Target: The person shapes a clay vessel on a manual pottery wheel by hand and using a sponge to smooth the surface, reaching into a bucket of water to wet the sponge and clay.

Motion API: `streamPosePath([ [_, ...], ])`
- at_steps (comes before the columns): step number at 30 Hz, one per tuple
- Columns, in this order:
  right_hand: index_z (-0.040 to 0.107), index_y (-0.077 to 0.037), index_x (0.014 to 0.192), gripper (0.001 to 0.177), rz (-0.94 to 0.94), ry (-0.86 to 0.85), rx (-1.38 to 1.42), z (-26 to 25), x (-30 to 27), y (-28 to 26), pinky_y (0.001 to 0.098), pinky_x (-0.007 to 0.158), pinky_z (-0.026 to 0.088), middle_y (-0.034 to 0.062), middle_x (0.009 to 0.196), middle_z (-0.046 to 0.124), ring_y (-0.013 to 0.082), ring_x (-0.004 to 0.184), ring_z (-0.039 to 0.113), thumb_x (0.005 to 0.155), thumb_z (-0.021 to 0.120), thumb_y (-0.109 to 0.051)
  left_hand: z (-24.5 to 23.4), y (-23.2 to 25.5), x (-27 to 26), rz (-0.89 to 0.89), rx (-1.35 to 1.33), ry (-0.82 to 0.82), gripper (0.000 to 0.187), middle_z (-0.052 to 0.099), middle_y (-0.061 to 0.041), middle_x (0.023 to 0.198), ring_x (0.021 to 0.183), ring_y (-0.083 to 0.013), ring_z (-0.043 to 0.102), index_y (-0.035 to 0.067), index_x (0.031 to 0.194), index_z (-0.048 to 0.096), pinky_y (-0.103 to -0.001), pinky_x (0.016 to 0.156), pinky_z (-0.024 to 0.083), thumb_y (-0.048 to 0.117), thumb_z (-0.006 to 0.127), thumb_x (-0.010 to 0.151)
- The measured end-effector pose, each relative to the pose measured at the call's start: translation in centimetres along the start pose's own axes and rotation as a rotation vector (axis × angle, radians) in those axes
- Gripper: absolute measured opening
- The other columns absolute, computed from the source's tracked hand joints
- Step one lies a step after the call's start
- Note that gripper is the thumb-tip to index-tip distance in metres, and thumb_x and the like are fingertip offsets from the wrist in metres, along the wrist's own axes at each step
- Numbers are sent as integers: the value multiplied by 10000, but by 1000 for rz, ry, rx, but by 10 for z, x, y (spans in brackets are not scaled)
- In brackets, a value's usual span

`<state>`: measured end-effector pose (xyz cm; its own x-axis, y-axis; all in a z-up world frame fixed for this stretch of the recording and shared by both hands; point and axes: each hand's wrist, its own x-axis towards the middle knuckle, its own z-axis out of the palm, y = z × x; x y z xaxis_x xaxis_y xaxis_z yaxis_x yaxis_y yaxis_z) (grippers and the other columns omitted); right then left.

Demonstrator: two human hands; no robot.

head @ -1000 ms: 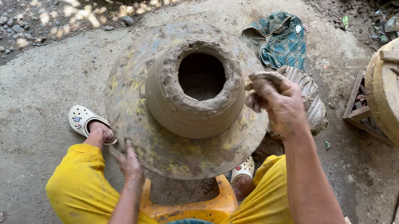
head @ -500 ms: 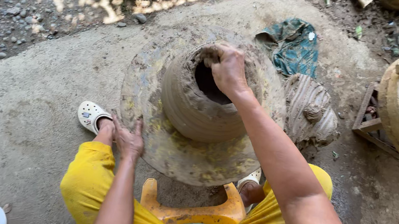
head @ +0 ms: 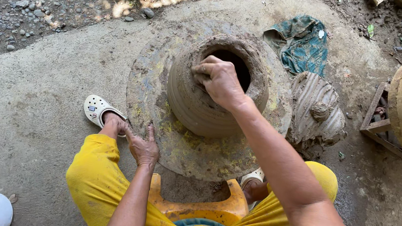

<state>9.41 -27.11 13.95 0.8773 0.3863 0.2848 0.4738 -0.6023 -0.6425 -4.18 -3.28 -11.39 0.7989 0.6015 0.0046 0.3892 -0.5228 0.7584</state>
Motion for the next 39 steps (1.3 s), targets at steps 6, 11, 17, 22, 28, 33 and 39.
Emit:
streamPosePath([
  [6,821,-151,1025,186,-11,-563,-149,-81,-12,1,306,903,579,17,1055,777,173,926,741,845,784,-121,0,0,1,15,-8,6,1042,279,-386,1589,1491,-460,316,-167,1552,163,-436,1249,250,518,674,957],
  [11,754,-198,1176,306,259,-368,68,-81,5,-2,319,953,555,-17,1178,732,139,1014,700,872,725,-167,0,1,-4,5,-17,10,1027,286,-385,1589,1484,-466,330,-161,1551,169,-440,1241,261,520,660,960],
  [17,770,-63,1040,127,37,-177,-356,6,54,-6,375,1010,532,102,1086,701,195,988,648,955,683,-98,-6,8,-11,-53,10,-21,1017,303,-386,1571,1466,-461,347,-159,1542,169,-451,1225,273,518,667,969],
  [22,696,91,1029,179,-18,-471,-1018,47,52,-46,366,846,585,193,1052,620,266,994,597,912,652,-37,-8,13,-12,-49,-22,-19,1034,294,-390,1575,1450,-454,362,-163,1549,152,-450,1230,288,523,659,964],
  [28,685,157,1106,399,-362,-158,-1022,30,-22,-75,407,895,561,252,1116,606,339,1074,569,800,679,-99,-8,9,-3,-24,-26,-17,1052,251,-375,1582,1461,-461,306,-158,1551,130,-448,1216,235,515,679,957],
  [33,717,114,1043,335,-561,-150,-956,-9,-88,-61,423,1040,530,265,1286,602,382,1234,569,785,679,-96,-12,13,6,-20,-49,-25,1000,313,-327,1599,1485,-430,338,-117,1554,210,-431,1238,247,520,673,937],
  [39,768,-66,1038,250,-208,-418,-746,-61,-110,-38,396,910,572,145,1153,698,268,1079,653,834,648,12,-12,12,14,-79,-5,-66,1041,327,-336,1585,1474,-421,362,-109,1576,178,-423,1243,270,563,654,939],
])
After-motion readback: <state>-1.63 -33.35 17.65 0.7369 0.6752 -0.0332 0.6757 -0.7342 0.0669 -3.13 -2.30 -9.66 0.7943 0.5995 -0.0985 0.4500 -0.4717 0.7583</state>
